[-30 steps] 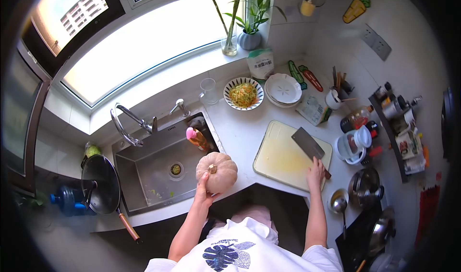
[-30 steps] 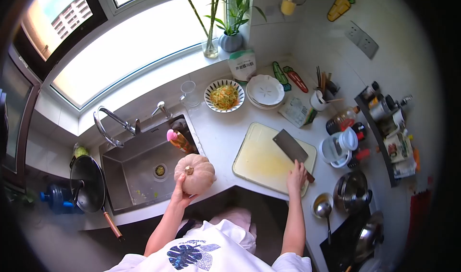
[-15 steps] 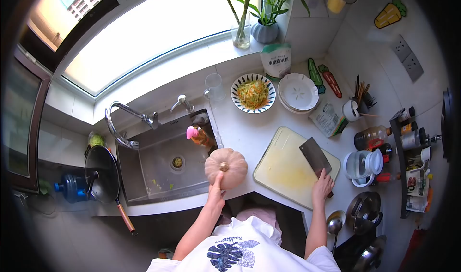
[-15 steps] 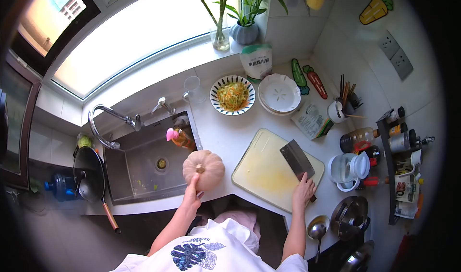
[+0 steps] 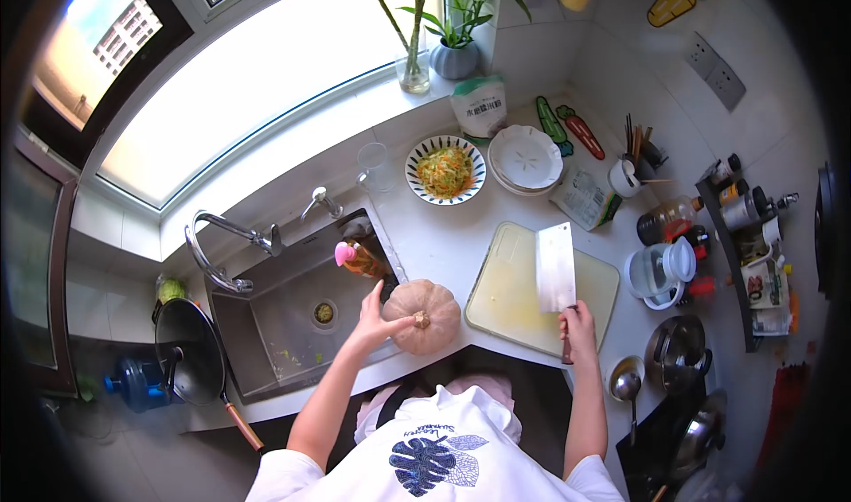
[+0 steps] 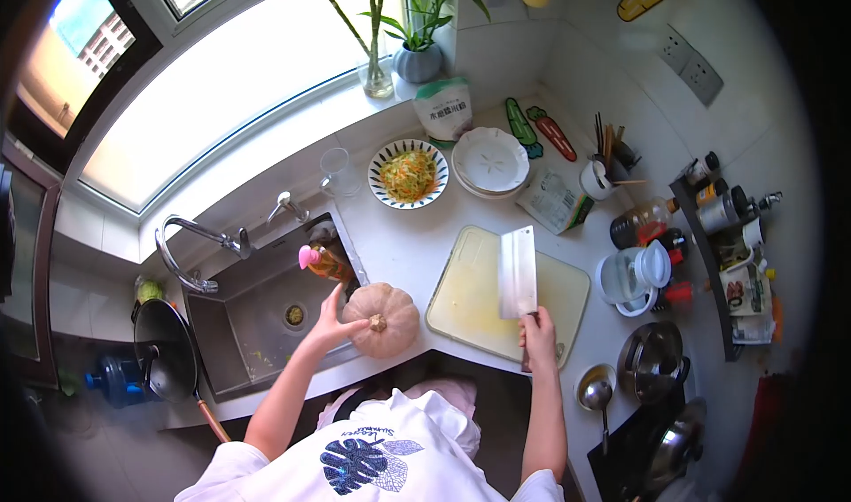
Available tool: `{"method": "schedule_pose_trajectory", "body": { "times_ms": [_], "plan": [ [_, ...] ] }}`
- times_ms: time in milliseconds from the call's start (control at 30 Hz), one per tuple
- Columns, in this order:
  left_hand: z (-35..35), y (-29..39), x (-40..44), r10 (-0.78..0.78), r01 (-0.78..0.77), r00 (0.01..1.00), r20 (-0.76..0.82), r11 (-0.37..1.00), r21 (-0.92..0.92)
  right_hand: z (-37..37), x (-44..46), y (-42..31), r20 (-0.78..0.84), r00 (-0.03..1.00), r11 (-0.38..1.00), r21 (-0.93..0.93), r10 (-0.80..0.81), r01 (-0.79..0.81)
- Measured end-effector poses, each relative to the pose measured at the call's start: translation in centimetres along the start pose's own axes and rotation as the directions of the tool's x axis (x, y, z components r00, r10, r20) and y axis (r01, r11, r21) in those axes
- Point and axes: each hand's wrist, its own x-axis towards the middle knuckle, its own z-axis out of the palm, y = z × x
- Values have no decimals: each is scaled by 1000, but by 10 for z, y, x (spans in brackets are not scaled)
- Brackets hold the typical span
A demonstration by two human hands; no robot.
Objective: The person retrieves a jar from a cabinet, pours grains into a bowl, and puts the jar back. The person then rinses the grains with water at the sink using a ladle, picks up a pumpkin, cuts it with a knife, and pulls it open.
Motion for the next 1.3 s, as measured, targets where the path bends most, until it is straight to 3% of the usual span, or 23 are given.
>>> {"method": "schedule_pose_trajectory", "body": {
  "times_ms": [33, 67, 133, 167, 300, 367, 400, 467, 500, 533, 600, 633, 733, 900, 1300],
  "plan": [
    [1, -3, 15, 99, -104, 994, 46, 986, 127, 14, -11, -7, 20, 1000, 1000, 30, 10, -11],
    [-2, 9, 20, 103, -110, 993, 54, 986, 127, 21, -19, -10, 89, 996, 998, 55, 22, -27],
    [-6, 46, 19, 119, -266, 948, 294, 805, 530, 38, -32, -16, 180, 983, 996, 75, 32, -46],
    [-6, 52, 19, 144, -334, 927, 345, 735, 591, 48, -41, -22, 172, 984, 996, 76, 35, -49],
    [-1, 38, 23, 271, -456, 864, 424, 777, 434, 77, -65, -36, 288, 958, 999, -41, -14, 27],
    [2, 34, 17, 235, -313, 941, 243, 877, 365, 83, -68, -31, 297, 953, 982, -158, -58, 109],
    [6, 32, 10, 231, -311, 941, 246, 878, 365, 85, -71, -30, 297, 954, 982, -158, -53, 104],
    [19, 33, -7, 168, -152, 986, -23, 937, 316, 93, -78, -32, 321, 937, 915, -323, -134, 242],
    [28, 34, -14, 134, -100, 984, -114, 959, 266, 99, -85, -38, 325, 939, 902, -363, -110, 232],
    [37, 37, -16, 136, -102, 984, -111, 958, 269, 104, -86, -37, 322, 940, 904, -361, -110, 229],
    [54, 42, -21, 8, 56, 951, -309, 979, 196, 113, -89, -35, 399, 852, 698, -501, -339, 512],
    [58, 42, -22, -3, 67, 951, -309, 978, 196, 120, -93, -40, 411, 784, 567, -542, -465, 621],
    [62, 45, -26, 0, 87, 936, -352, 969, 233, 128, -106, -42, 461, 749, 373, -665, -476, 647],
    [60, 38, -26, 38, 59, 932, -361, 965, 254, 127, -112, -32, 478, 743, 340, -679, -468, 650],
    [27, 19, -22, 33, 0, 994, -106, 956, 295, 130, -113, -36, 481, 767, 333, -705, -425, 627]
  ]
}}
